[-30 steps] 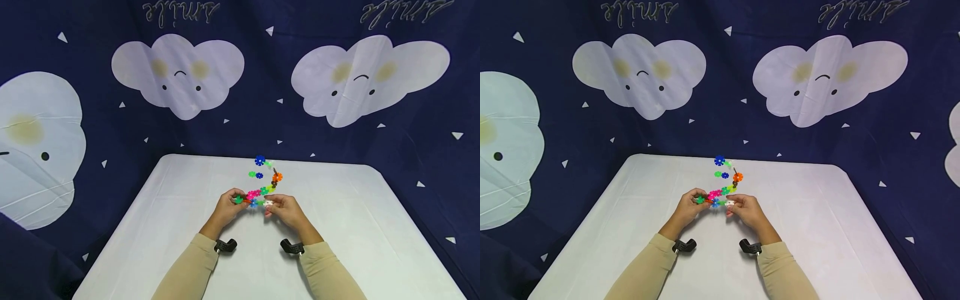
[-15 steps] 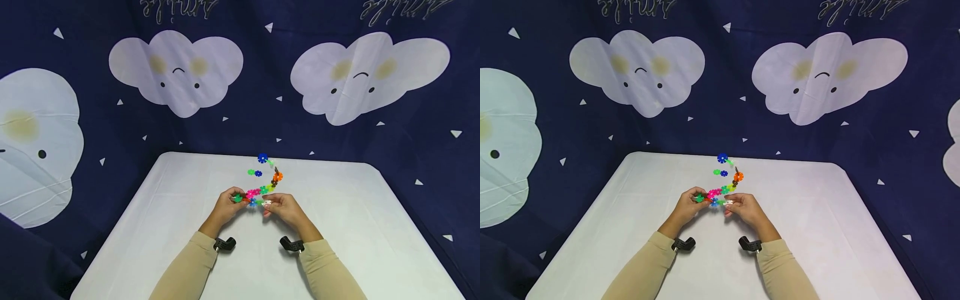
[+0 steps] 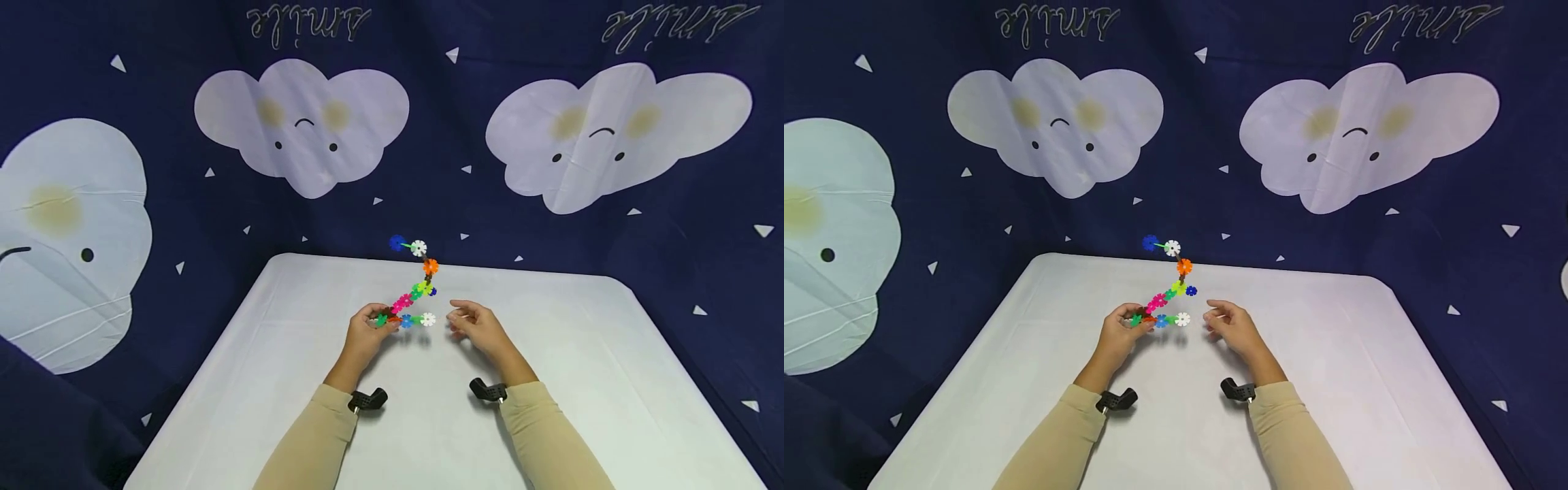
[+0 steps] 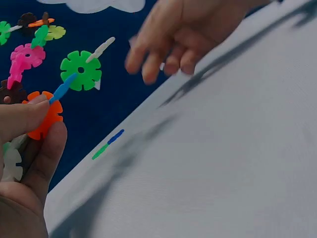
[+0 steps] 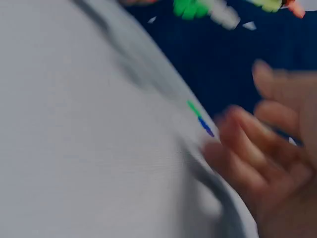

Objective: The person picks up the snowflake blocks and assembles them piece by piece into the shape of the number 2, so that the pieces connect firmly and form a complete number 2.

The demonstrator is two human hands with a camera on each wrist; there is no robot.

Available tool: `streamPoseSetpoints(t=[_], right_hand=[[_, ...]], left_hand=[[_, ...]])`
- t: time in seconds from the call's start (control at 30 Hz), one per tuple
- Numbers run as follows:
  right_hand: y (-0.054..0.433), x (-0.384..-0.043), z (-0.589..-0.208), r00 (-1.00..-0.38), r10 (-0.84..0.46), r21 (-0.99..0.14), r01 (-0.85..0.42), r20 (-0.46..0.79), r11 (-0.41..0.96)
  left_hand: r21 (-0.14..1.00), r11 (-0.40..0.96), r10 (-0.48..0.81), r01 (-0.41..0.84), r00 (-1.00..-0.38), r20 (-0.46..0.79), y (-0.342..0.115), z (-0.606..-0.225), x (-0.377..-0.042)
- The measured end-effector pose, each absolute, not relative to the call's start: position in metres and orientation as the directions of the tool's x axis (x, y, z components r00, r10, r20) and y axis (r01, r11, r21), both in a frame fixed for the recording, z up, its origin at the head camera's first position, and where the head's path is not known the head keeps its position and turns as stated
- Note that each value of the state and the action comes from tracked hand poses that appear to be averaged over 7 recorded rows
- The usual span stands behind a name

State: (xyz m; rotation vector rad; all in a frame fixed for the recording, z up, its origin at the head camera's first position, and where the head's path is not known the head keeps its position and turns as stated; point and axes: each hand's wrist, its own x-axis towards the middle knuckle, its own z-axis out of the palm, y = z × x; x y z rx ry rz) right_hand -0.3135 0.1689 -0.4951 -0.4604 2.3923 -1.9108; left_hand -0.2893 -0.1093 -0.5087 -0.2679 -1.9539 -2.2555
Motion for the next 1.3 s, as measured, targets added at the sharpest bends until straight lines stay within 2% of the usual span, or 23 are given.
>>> streamPoseSetpoints(t=[0.1,0.2,0.3,0.4,0.53,0.63,0.7,0.87,1.03,1.17,1.23,1.3], right_hand=[[0.160,-0.336,-0.498,-0.965,-0.206,-0.856,-0.240,0.161,0.457],[0.145,-0.359,-0.499,-0.954,-0.258,-0.699,-0.287,0.151,0.655],[0.128,-0.377,-0.499,-0.930,-0.354,-0.563,-0.348,0.103,0.750],[0.119,-0.386,-0.499,-0.920,-0.389,-0.455,-0.368,0.051,0.811],[0.115,-0.388,-0.503,-0.921,-0.373,-0.397,-0.386,0.113,0.833],[0.114,-0.387,-0.508,-0.904,-0.362,-0.432,-0.427,0.227,0.795],[0.111,-0.386,-0.509,-0.899,-0.353,-0.484,-0.438,0.260,0.758],[0.112,-0.380,-0.504,-0.946,-0.280,-0.702,-0.311,0.163,0.641],[0.135,-0.357,-0.507,-0.984,-0.118,-0.892,-0.172,0.135,0.419],[0.150,-0.331,-0.504,-0.996,-0.037,-0.976,-0.086,0.080,0.200],[0.155,-0.321,-0.501,-0.995,-0.053,-0.992,-0.085,0.080,0.096],[0.158,-0.314,-0.496,-0.990,-0.093,-0.992,-0.109,0.103,0.063]], left_hand=[[0.955,-0.191,-0.031,0.227,-0.974,0.226,-0.113,-0.511,-0.291],[0.947,-0.217,-0.050,0.237,-0.972,0.231,-0.114,-0.511,-0.292],[0.941,-0.230,-0.069,0.247,-0.969,0.238,-0.114,-0.511,-0.295],[0.938,-0.243,-0.059,0.248,-0.969,0.241,-0.110,-0.510,-0.296],[0.937,-0.260,-0.021,0.235,-0.971,0.237,-0.105,-0.508,-0.296],[0.939,-0.257,-0.018,0.230,-0.972,0.233,-0.105,-0.508,-0.295],[0.942,-0.245,-0.029,0.227,-0.973,0.227,-0.106,-0.508,-0.294],[0.943,-0.227,-0.027,0.242,-0.970,0.242,-0.108,-0.509,-0.295],[0.947,-0.214,0.003,0.239,-0.969,0.245,-0.106,-0.510,-0.295],[0.961,-0.155,-0.017,0.230,-0.973,0.230,-0.107,-0.510,-0.292],[0.961,-0.151,-0.026,0.233,-0.972,0.232,-0.108,-0.509,-0.292],[0.958,-0.152,-0.026,0.244,-0.970,0.243,-0.108,-0.509,-0.291]])
